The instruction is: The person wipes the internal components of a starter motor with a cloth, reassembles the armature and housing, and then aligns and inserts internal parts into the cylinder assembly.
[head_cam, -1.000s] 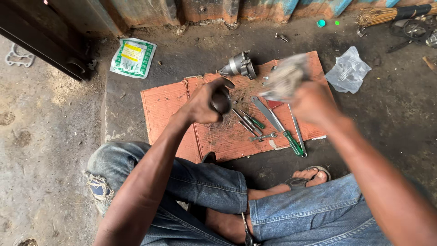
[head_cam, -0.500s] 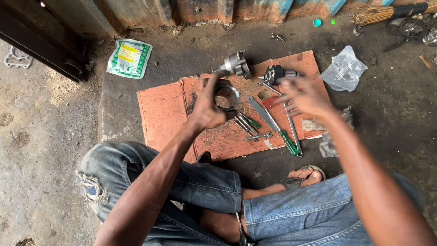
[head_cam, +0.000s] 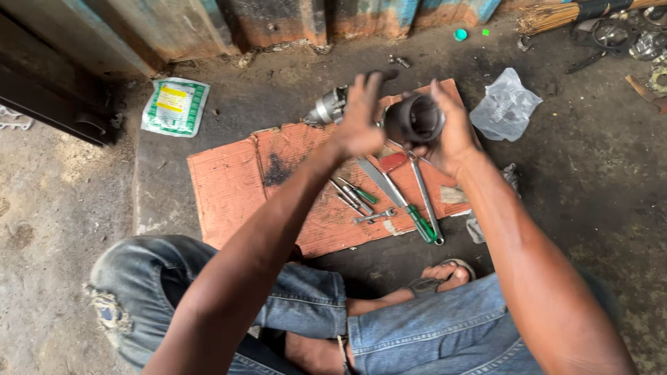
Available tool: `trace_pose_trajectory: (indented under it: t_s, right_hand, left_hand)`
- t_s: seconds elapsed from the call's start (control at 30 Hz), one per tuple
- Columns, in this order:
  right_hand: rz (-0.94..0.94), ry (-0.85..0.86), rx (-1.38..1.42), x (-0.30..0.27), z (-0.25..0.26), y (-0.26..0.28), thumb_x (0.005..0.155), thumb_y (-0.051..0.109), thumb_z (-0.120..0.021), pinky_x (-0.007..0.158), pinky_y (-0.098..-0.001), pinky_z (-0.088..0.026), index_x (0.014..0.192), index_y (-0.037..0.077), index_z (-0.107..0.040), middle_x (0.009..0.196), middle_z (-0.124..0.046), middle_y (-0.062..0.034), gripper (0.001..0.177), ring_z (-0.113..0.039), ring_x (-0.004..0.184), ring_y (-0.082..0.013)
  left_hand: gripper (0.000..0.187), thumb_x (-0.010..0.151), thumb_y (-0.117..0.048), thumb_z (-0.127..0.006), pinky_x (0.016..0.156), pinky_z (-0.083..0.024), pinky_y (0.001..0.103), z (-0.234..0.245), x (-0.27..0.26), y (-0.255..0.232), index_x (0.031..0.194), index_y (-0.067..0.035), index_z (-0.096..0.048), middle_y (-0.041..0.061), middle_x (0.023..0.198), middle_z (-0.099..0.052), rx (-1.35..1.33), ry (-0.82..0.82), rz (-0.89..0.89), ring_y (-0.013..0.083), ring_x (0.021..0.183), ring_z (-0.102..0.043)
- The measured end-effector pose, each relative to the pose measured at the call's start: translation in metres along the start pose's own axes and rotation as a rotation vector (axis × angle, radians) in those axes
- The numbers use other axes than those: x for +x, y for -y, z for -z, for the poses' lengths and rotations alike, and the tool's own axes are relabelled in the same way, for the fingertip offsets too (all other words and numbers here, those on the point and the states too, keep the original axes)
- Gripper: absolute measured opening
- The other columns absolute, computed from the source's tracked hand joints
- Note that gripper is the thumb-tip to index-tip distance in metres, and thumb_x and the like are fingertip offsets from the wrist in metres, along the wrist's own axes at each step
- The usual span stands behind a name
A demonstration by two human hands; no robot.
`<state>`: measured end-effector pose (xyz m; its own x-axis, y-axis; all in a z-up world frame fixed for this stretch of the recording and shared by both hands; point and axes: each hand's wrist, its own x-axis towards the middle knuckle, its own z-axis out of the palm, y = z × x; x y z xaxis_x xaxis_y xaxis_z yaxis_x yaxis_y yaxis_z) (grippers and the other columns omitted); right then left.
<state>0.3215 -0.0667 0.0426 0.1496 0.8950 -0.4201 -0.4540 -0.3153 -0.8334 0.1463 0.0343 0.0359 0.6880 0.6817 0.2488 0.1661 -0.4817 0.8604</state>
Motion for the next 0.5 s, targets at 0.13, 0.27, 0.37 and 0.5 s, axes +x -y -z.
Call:
trace_pose_trajectory:
  t_s: [0.13, 0.27, 0.37, 0.5]
  right_hand:
    - [0.018, -0.116, 0.096, 0.007, 0.023, 0.019, 0.094, 0.063, -0.051, 0.038, -0.0248, -0.034, 0.114, 0.020, -0.067, 0.089, -0.070, -0.0066, 0.051, -0.060, 0.057, -0.0230]
    - [0.045, -0.171, 0.127, 0.009, 0.052, 0.027, 0.091, 0.066, -0.053, 0.036, -0.0218, -0.030, 0.110, 0.019, -0.065, 0.084, -0.066, -0.0056, 0.052, -0.058, 0.055, -0.0220]
    - [0.032, -0.260, 0.219, 0.018, 0.080, 0.024, 0.089, 0.056, -0.064, 0.038, -0.0199, -0.031, 0.105, 0.012, -0.065, 0.084, -0.067, -0.0074, 0.046, -0.057, 0.058, -0.0199]
    - [0.023, -0.173, 0.403, 0.050, 0.133, 0.010, 0.081, 0.021, -0.079, 0.045, -0.0181, -0.037, 0.105, 0.006, -0.062, 0.090, -0.066, -0.0092, 0.033, -0.060, 0.069, -0.0171]
  left_hand:
    - [0.057, 0.092, -0.041, -0.059, 0.121, -0.030, 0.053, -0.023, 0.037, 0.046, 0.141, -0.012, -0.061, 0.018, 0.140, -0.057, 0.049, 0.022, 0.266, 0.0381, 0.139, -0.044]
    - [0.063, 0.083, -0.039, -0.069, 0.118, -0.035, 0.050, -0.052, 0.057, 0.043, 0.139, -0.014, -0.058, 0.018, 0.144, -0.051, 0.488, 0.244, 0.321, 0.0372, 0.138, -0.041]
    - [0.084, 0.080, -0.046, -0.074, 0.116, -0.028, 0.060, -0.078, 0.070, 0.028, 0.148, -0.012, -0.040, 0.016, 0.146, -0.046, 0.785, 0.524, 0.316, 0.0382, 0.141, -0.034]
    - [0.082, 0.083, -0.052, -0.073, 0.115, -0.027, 0.064, -0.117, 0.078, 0.043, 0.146, -0.012, -0.039, 0.021, 0.144, -0.048, 0.913, 0.545, 0.165, 0.0411, 0.140, -0.037]
